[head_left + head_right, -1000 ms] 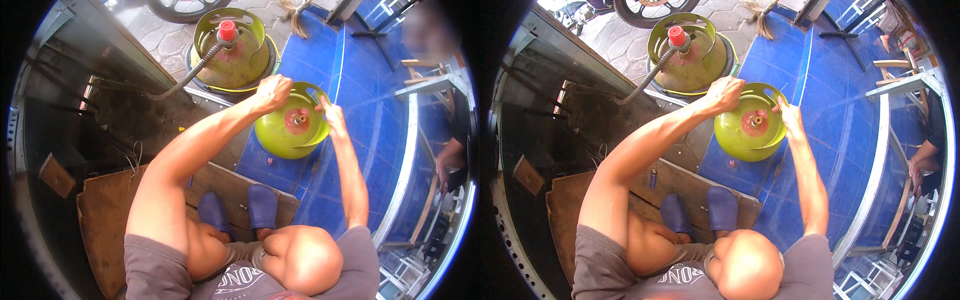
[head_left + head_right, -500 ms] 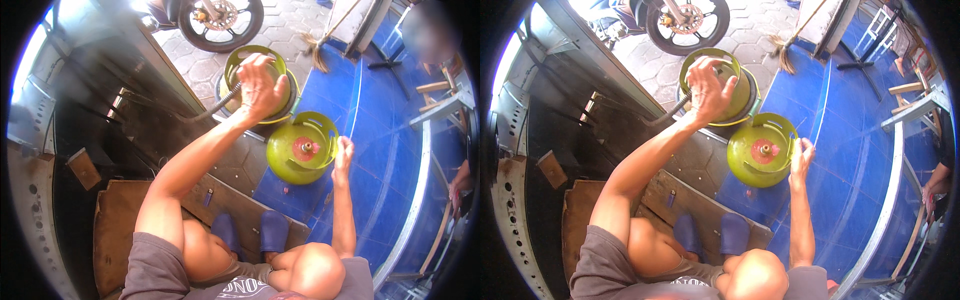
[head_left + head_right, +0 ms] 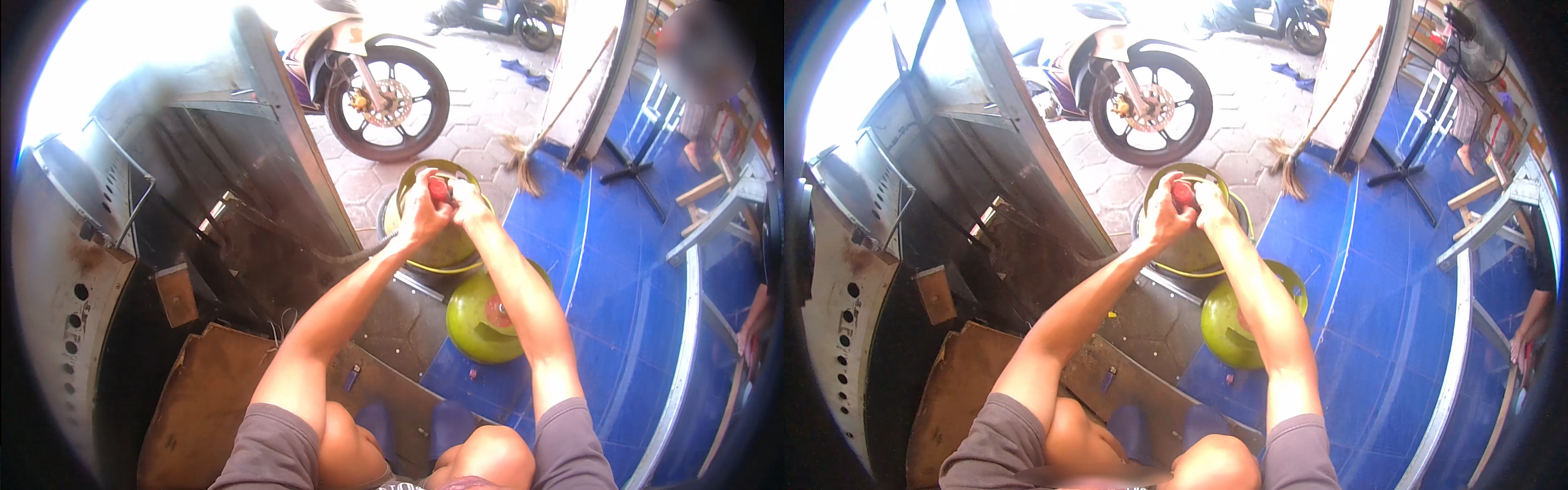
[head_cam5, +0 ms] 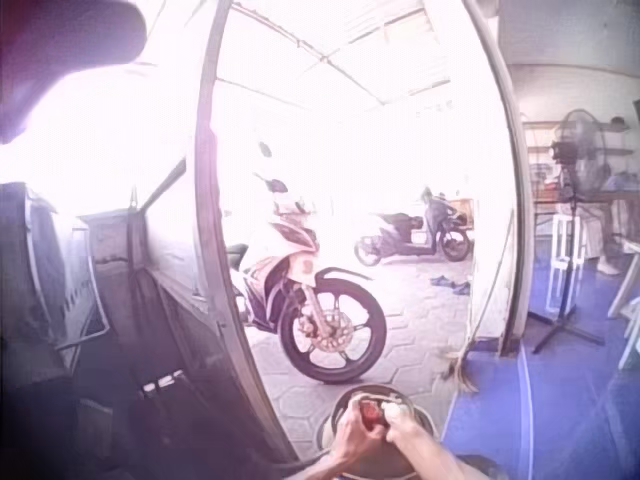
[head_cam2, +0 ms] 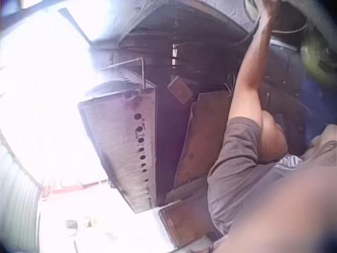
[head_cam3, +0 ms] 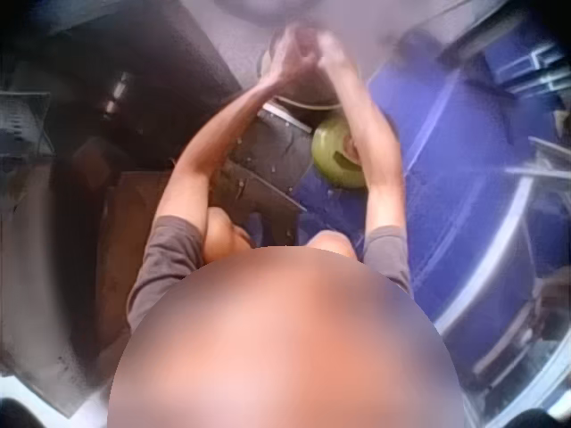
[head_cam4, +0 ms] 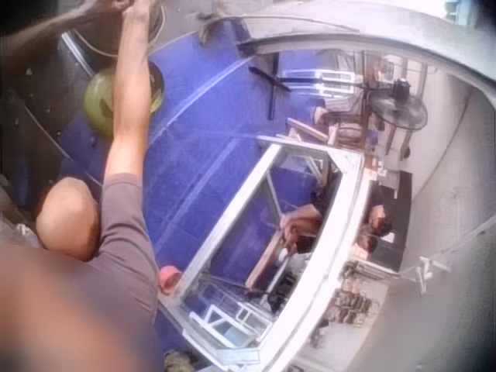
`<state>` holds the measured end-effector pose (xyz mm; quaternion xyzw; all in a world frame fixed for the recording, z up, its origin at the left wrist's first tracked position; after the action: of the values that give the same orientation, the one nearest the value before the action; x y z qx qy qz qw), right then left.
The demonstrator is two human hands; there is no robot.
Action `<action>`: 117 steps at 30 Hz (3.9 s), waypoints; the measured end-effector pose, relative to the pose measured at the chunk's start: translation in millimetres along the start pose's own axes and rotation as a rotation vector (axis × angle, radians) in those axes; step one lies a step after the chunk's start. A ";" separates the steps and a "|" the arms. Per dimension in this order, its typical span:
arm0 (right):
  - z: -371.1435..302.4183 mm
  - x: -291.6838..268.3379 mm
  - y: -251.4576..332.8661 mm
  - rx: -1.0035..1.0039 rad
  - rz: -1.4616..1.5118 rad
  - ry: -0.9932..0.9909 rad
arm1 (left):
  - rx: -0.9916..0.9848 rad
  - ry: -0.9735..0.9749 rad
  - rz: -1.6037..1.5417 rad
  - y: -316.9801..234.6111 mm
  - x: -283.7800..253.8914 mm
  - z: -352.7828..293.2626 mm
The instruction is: The person sits on the floor and works on a green gas cylinder valve, using a wrench to loosen and tighten components. They then use a lighter to ignite a long metal rod and insert it into a metal container.
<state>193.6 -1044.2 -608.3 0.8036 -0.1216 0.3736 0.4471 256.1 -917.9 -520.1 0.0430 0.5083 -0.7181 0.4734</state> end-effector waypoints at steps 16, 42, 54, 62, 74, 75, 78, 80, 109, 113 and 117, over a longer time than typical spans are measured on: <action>46.3 -27.2 -25.0 0.030 0.194 -0.326 | 0.001 -0.033 0.110 14.4 -0.7 4.4; 27.4 -8.0 8.9 -0.318 -0.509 -0.116 | -0.148 0.285 0.251 27.9 13.9 1.3; -139.7 47.0 120.6 -0.721 -1.480 0.630 | 0.043 0.569 -0.447 -50.4 -41.5 -12.8; -253.1 -104.5 119.6 -0.590 -1.537 0.337 | 0.151 0.894 -0.112 -92.2 64.3 -113.7; -266.8 -158.2 94.3 -0.762 -1.859 0.248 | 0.118 1.009 -0.102 -77.8 111.3 -150.2; -267.6 -157.4 94.7 -0.783 -1.892 0.259 | 0.110 1.052 -0.105 -75.9 114.7 -151.1; -265.4 -156.3 92.2 -0.693 -1.966 0.290 | 0.123 1.077 0.007 -73.1 125.8 -156.3; -265.2 -151.6 95.2 -0.737 -1.905 0.281 | 0.081 1.102 -0.010 -65.3 130.1 -153.8; -203.6 -147.5 77.8 -0.188 -2.427 0.808 | 0.111 1.155 -0.013 -63.1 130.7 -145.2; -224.3 -156.1 86.4 -0.315 -2.073 0.534 | 0.062 1.140 -0.042 -58.8 132.5 -149.5; -237.5 -168.5 85.3 -0.451 -1.992 0.421 | 0.055 1.145 -0.054 -56.0 134.1 -151.6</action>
<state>-84.8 -923.9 -598.0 0.3566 0.6099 -0.0633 0.7049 78.5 -884.3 -627.1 0.4244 0.6657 -0.6051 0.1030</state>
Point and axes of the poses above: each hand's wrist, its own z-axis towards the middle knuckle, its own x-axis out of the palm, y = z × x, the point moved 5 cm from there along z, towards the middle knuckle, and after that the axes turned 10 degrees about z, right-handed, at the moved point
